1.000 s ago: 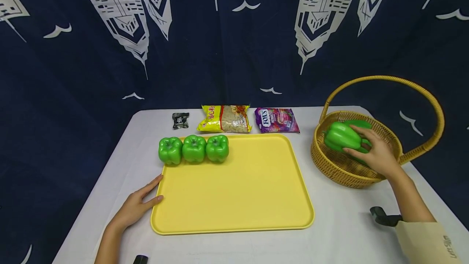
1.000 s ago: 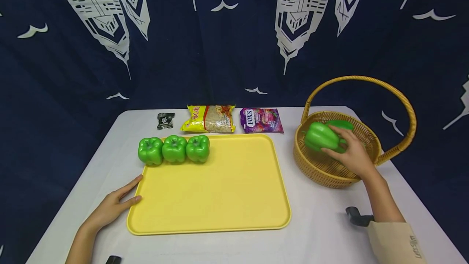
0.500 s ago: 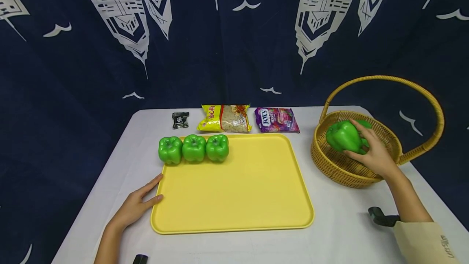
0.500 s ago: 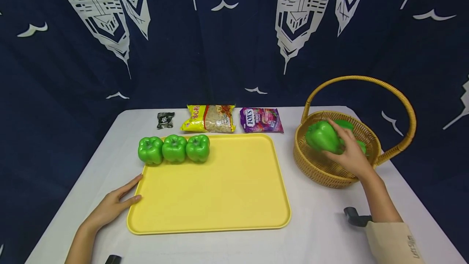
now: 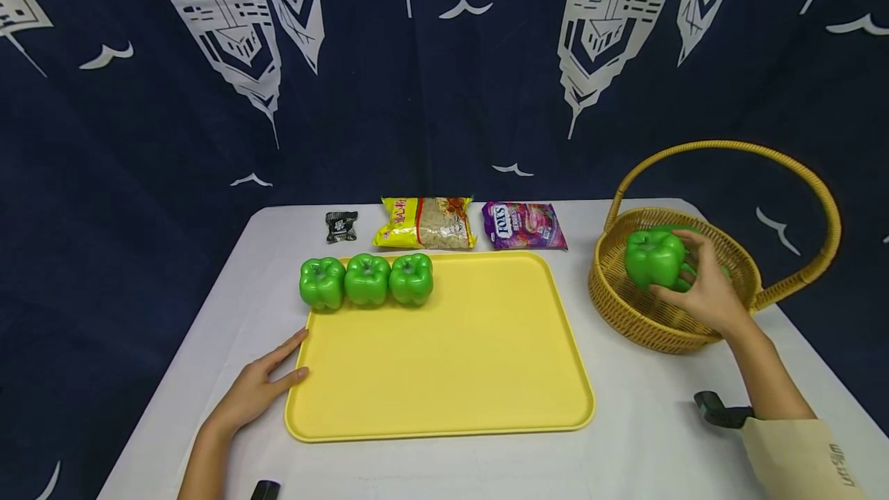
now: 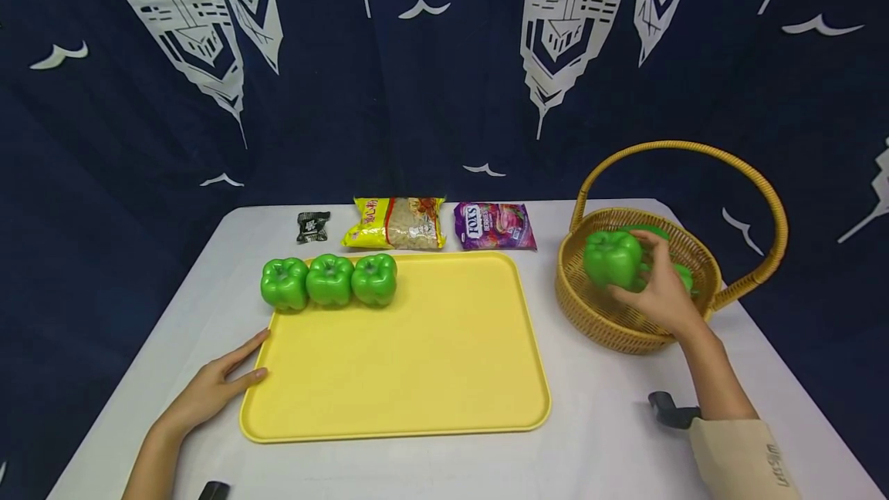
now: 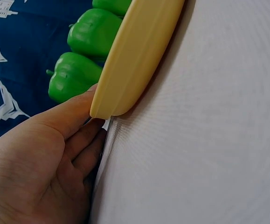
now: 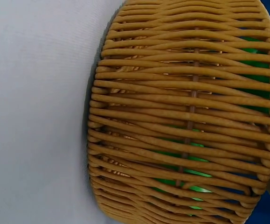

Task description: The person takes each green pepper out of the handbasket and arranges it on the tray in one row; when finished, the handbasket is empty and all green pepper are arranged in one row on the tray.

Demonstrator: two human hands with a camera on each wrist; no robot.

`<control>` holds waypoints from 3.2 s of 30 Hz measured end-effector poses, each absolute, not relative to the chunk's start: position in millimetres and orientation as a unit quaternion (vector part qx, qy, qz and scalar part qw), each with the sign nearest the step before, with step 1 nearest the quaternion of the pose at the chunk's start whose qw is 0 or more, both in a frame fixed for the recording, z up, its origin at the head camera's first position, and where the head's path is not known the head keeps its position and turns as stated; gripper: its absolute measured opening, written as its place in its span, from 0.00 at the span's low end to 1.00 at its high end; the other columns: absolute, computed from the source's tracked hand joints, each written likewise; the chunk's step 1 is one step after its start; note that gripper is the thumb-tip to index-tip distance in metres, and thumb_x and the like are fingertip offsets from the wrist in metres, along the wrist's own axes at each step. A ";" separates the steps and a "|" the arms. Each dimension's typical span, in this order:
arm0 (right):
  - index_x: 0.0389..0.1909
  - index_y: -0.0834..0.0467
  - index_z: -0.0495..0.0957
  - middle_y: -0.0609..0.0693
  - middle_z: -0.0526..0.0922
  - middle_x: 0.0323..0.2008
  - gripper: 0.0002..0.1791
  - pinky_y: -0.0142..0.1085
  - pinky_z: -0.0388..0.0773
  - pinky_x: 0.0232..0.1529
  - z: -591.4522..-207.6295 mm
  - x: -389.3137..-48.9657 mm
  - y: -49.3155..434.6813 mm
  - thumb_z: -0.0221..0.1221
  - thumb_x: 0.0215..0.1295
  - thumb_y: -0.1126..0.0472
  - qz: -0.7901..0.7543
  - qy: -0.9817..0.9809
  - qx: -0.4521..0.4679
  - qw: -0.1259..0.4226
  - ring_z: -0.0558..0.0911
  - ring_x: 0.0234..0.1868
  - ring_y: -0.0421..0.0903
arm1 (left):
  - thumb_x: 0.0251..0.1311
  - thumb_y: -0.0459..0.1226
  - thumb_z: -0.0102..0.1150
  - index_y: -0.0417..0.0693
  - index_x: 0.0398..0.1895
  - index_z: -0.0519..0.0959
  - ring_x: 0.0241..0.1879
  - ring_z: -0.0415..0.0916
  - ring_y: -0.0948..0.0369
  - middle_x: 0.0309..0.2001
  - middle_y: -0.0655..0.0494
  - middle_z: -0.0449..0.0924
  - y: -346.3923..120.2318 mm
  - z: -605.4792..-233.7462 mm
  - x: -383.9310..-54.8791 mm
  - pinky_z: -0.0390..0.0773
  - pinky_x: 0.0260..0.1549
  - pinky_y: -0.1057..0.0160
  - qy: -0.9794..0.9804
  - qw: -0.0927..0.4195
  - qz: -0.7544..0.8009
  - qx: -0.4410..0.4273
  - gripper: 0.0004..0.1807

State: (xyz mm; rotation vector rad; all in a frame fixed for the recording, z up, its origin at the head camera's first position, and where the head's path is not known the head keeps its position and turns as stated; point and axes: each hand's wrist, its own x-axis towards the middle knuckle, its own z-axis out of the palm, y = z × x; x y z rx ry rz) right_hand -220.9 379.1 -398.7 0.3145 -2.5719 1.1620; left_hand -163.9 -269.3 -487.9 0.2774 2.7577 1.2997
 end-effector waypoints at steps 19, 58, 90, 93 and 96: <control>0.70 0.49 0.52 0.58 0.61 0.59 0.55 0.26 0.64 0.44 -400.3 -219.9 369.8 0.73 0.41 0.68 0.375 -0.900 0.128 0.180 0.65 0.53 0.42 | 0.57 0.52 0.58 0.56 0.68 0.62 0.68 0.49 0.46 0.68 0.52 0.57 -269.0 -488.1 -163.0 0.52 0.62 0.40 0.898 0.043 0.429 0.085 0.36; 0.62 0.62 0.55 0.62 0.67 0.54 0.45 0.51 0.73 0.51 -409.1 -263.2 176.0 0.71 0.48 0.57 0.333 -0.895 0.294 0.051 0.72 0.50 0.55 | 0.59 0.52 0.57 0.56 0.68 0.61 0.67 0.51 0.46 0.68 0.53 0.58 -270.2 -488.6 -161.3 0.54 0.61 0.41 0.902 0.031 0.418 0.106 0.35; 0.69 0.64 0.46 0.63 0.54 0.65 0.52 0.49 0.59 0.64 -425.8 -280.7 125.2 0.68 0.52 0.54 0.328 -0.893 0.308 -0.020 0.60 0.64 0.58 | 0.59 0.51 0.57 0.53 0.68 0.62 0.67 0.51 0.45 0.67 0.51 0.58 -270.9 -483.7 -163.4 0.54 0.61 0.40 0.904 0.028 0.414 0.103 0.35; 0.70 0.61 0.43 0.63 0.53 0.65 0.53 0.49 0.60 0.64 -427.1 -281.3 126.4 0.68 0.52 0.54 0.330 -0.892 0.308 -0.024 0.60 0.64 0.58 | 0.59 0.51 0.57 0.53 0.68 0.61 0.67 0.51 0.45 0.67 0.50 0.58 -270.2 -483.8 -163.8 0.54 0.61 0.40 0.904 0.028 0.414 0.105 0.35; 0.71 0.58 0.42 0.63 0.54 0.65 0.54 0.49 0.59 0.64 -428.6 -281.4 126.7 0.68 0.52 0.55 0.335 -0.890 0.308 -0.028 0.60 0.64 0.57 | 0.59 0.51 0.57 0.53 0.68 0.61 0.67 0.51 0.45 0.67 0.50 0.58 -269.7 -484.0 -163.6 0.54 0.61 0.40 0.904 0.029 0.413 0.105 0.35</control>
